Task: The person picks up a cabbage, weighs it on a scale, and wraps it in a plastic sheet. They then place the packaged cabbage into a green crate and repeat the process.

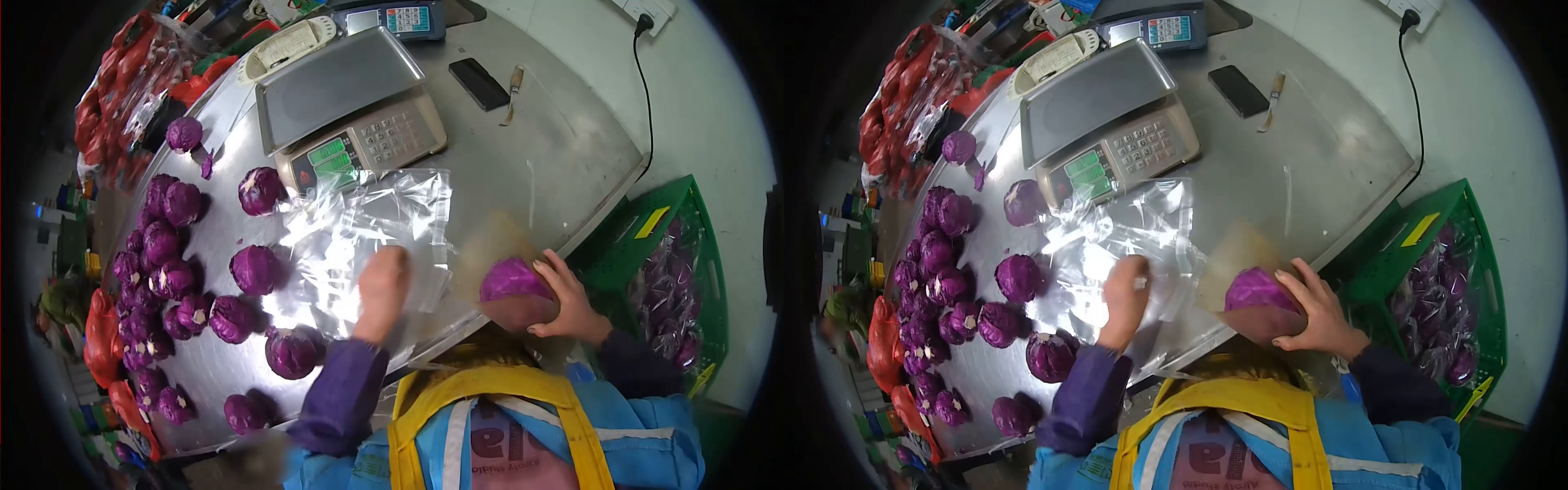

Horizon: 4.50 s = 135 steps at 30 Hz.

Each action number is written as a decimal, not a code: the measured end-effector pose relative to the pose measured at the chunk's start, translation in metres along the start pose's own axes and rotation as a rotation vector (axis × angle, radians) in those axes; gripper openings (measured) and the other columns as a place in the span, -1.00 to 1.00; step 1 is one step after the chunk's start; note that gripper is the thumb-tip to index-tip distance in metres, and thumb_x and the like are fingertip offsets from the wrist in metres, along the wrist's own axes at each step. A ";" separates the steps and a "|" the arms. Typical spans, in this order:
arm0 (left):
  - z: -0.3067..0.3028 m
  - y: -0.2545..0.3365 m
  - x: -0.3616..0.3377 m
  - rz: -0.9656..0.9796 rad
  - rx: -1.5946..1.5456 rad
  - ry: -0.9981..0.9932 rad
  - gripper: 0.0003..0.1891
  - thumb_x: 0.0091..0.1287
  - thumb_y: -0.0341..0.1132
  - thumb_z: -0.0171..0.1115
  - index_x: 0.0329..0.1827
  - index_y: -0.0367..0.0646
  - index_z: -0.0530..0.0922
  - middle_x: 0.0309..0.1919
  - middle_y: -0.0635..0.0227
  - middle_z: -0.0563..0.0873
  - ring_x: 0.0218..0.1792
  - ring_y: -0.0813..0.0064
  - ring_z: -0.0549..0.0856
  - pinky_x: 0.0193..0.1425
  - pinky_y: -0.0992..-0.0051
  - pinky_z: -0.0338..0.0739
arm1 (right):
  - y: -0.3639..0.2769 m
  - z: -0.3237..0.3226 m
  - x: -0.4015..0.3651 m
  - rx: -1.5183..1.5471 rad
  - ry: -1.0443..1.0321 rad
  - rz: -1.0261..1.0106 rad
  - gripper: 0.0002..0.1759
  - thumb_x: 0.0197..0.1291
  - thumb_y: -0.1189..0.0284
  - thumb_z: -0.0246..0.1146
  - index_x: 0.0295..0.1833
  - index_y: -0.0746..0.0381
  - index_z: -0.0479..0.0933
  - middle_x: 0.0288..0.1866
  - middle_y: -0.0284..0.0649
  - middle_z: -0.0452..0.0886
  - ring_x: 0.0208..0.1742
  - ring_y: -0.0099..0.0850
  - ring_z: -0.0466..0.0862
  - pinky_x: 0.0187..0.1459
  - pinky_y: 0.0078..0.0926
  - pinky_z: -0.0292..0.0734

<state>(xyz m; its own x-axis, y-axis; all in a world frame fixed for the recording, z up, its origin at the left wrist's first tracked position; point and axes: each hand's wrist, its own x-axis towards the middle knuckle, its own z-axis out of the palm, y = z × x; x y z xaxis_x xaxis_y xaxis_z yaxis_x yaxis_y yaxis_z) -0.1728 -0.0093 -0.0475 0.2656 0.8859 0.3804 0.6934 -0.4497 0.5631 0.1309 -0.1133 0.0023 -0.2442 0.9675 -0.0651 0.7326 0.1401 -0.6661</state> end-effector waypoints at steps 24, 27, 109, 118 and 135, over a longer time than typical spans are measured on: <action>0.024 0.028 0.007 -0.022 -0.311 -0.116 -0.90 0.12 -0.50 0.18 -0.31 -0.18 0.49 -0.39 0.19 0.56 -0.37 0.15 0.58 -0.31 0.34 0.47 | -0.010 -0.021 0.036 0.019 -0.261 -0.074 -0.04 -0.29 0.13 0.43 0.34 -0.08 0.21 0.31 0.01 0.17 0.26 -0.02 0.30 0.23 -0.21 0.22; 0.014 0.021 -0.005 0.007 -0.161 -0.300 -0.92 0.12 -0.48 0.17 -0.32 -0.18 0.48 -0.42 0.22 0.54 -0.37 0.16 0.58 -0.34 0.30 0.46 | 0.011 -0.007 0.039 0.467 -0.126 0.044 -0.08 -0.18 0.30 0.40 0.35 0.21 0.15 0.27 -0.02 0.27 0.29 -0.21 0.31 0.27 -0.35 0.19; -0.030 0.080 -0.018 -0.505 -0.777 -0.226 -0.80 0.36 -0.28 -0.02 -0.29 -0.26 0.43 -0.65 0.32 0.51 -0.63 0.44 0.53 -0.53 0.45 0.41 | -0.043 -0.003 0.010 0.715 0.056 0.209 -0.86 0.17 0.57 0.04 -0.18 0.34 0.47 -0.46 -0.25 0.54 -0.42 -0.52 0.57 -0.41 -0.56 0.45; -0.038 0.111 0.075 -0.666 -1.484 -0.211 -0.77 0.43 -0.22 -0.08 -0.31 -0.18 0.41 -0.54 0.36 0.56 -0.52 0.55 0.52 -0.38 0.61 0.42 | -0.107 -0.109 0.068 0.018 0.904 -0.303 -0.82 -0.04 0.50 0.20 -0.25 0.27 0.50 -0.41 -0.30 0.51 -0.14 -0.36 0.51 -0.12 -0.45 0.39; -0.037 0.156 0.119 -0.238 -0.985 -0.353 -0.79 0.40 -0.35 -0.10 -0.37 -0.25 0.42 -0.56 0.49 0.48 -0.53 0.69 0.31 -0.41 0.66 0.22 | -0.067 -0.218 0.020 -0.349 1.377 -0.249 -0.77 0.20 0.53 0.08 -0.05 0.32 0.51 -0.09 -0.22 0.59 -0.07 -0.45 0.55 0.04 -0.55 0.40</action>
<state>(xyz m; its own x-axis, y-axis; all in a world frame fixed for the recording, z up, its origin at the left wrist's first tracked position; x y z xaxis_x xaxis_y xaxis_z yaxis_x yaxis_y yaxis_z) -0.0578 0.0220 0.1126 0.4830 0.8748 0.0379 -0.0508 -0.0152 0.9986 0.2152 -0.0571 0.2074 0.2621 0.3130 0.9129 0.9272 0.1808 -0.3282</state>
